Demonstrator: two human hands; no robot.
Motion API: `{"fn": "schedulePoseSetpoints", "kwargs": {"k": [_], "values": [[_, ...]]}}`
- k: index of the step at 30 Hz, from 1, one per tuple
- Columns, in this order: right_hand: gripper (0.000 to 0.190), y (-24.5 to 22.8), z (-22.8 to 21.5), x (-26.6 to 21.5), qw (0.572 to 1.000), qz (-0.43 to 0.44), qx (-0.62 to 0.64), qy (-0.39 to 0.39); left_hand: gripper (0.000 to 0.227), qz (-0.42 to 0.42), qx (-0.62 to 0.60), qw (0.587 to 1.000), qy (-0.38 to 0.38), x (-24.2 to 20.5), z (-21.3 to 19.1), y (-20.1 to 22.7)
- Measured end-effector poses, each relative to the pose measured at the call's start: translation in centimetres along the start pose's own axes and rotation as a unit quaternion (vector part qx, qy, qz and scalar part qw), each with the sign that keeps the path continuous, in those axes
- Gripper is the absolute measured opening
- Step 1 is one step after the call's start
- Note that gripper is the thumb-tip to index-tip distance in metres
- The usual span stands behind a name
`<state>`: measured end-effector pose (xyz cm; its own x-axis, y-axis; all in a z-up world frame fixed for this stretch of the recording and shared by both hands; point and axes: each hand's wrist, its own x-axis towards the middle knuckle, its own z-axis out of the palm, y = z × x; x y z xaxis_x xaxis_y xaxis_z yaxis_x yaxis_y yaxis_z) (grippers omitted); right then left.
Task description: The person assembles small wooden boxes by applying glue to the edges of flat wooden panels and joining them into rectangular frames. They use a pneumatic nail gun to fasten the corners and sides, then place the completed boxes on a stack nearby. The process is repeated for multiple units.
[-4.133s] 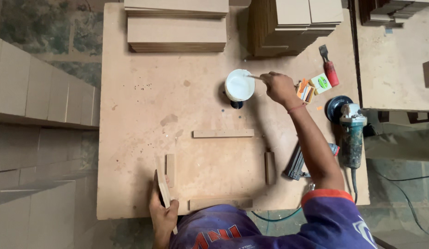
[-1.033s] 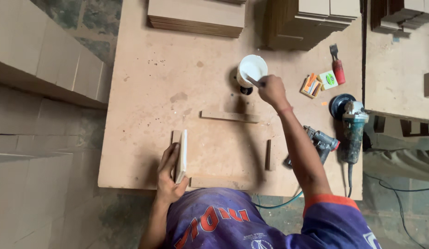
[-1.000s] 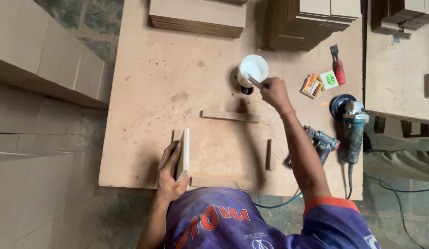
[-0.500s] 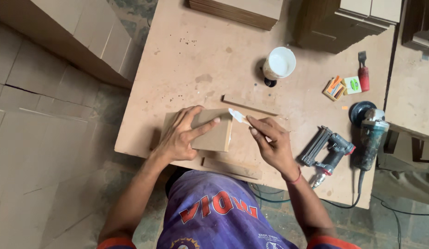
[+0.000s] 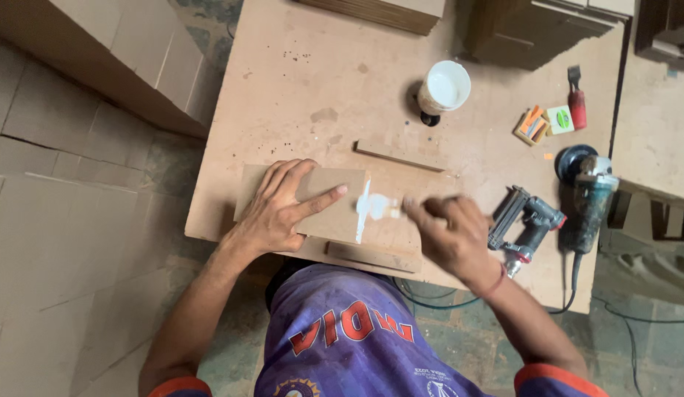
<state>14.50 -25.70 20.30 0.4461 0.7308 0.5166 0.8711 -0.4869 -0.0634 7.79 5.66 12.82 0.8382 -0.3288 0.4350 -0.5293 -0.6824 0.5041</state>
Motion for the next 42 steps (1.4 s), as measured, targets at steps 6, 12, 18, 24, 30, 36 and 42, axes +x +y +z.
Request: {"fn": "schedulePoseSetpoints", "kwargs": {"k": [6, 12, 18, 24, 30, 36, 42], "values": [[0.041, 3.1, 1.5, 1.9, 0.979, 0.147, 0.139, -0.036, 0.112, 0.005, -0.014, 1.000, 0.002, 0.4, -0.3, 0.5], [0.048, -0.6, -0.6, -0.2, 0.974, 0.005, 0.181, -0.137, 0.111, -0.022, -0.003, 1.000, 0.022, -0.4, -0.2, -0.4], [0.046, -3.0, 0.2, -2.7, 0.947, 0.136, 0.275, -0.096, 0.087, -0.148, -0.231, 0.950, 0.151, -1.7, 2.6, -0.7], [0.038, -5.9, 6.9, -3.4, 0.808, 0.364, 0.463, 0.021, 0.083, -0.238, -0.779, 0.410, 0.410, 0.0, 7.1, -0.7], [0.039, -7.8, 10.5, -2.4, 0.854, 0.386, 0.339, 0.087, 0.079, -0.237, -0.786, 0.330, 0.467, 0.9, 8.3, -1.2], [0.042, -10.9, 8.3, -2.5, 0.895, 0.312, 0.316, 0.043, 0.081, -0.214, -0.788, 0.335, 0.471, 0.6, 7.0, -1.3], [0.058, -9.2, 5.5, -2.5, 0.977, 0.168, 0.128, -0.016, 0.087, -0.206, -0.798, 0.334, 0.456, 0.2, 5.8, -1.1]]}}
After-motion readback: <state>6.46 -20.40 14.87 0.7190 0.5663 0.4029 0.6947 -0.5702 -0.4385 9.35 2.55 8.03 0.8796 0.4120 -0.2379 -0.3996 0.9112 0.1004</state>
